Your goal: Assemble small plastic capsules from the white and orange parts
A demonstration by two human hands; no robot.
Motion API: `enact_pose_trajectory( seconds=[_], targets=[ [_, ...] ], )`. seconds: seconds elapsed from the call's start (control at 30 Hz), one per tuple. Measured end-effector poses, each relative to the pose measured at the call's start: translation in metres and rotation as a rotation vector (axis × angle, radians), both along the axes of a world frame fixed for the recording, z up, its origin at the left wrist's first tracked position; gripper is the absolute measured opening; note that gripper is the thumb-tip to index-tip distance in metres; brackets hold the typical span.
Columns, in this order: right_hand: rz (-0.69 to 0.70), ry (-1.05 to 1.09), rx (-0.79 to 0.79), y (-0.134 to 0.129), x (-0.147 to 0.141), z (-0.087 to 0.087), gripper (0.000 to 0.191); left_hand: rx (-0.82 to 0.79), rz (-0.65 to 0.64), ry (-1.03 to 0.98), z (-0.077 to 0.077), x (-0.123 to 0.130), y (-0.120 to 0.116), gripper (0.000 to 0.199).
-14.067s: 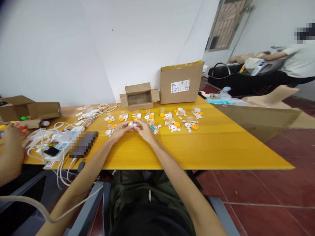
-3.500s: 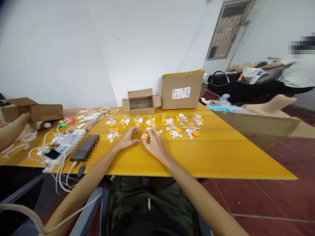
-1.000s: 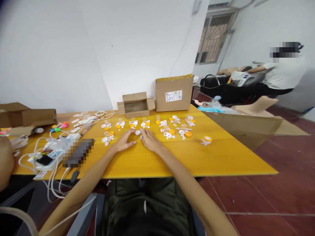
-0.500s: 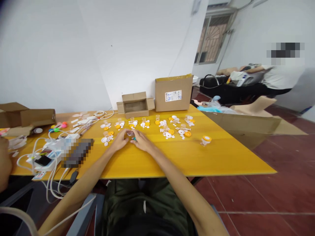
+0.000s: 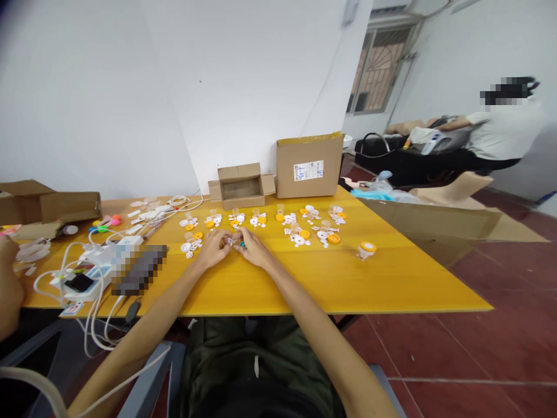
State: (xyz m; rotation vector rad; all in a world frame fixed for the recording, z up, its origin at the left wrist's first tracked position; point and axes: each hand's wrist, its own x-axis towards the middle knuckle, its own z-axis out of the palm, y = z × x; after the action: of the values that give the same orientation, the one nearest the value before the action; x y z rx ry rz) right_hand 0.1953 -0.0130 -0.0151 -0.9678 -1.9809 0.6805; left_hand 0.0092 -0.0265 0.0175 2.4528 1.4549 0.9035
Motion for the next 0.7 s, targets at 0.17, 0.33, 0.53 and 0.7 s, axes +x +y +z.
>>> enact_pose_trajectory(
  seconds=[0.17,0.33,0.53,0.7],
  targets=[
    [-0.019,0.123,-0.023,0.003,0.004,-0.003,0.038,0.043,-0.077,-0.016,0.001,0.001,-0.003,0.02],
    [-0.123,0.314,-0.061,0.01,0.019,-0.008,0.019,0.041,-0.161,0.057,0.0,0.001,-0.005,0.023],
    [-0.109,0.205,-0.033,0.006,0.04,-0.007,0.011,0.005,-0.194,0.127,-0.004,-0.001,-0.004,0.035],
    [-0.116,0.085,0.018,-0.002,0.041,-0.003,0.012,-0.016,-0.226,0.155,-0.003,0.0,-0.005,0.034]
  ],
)
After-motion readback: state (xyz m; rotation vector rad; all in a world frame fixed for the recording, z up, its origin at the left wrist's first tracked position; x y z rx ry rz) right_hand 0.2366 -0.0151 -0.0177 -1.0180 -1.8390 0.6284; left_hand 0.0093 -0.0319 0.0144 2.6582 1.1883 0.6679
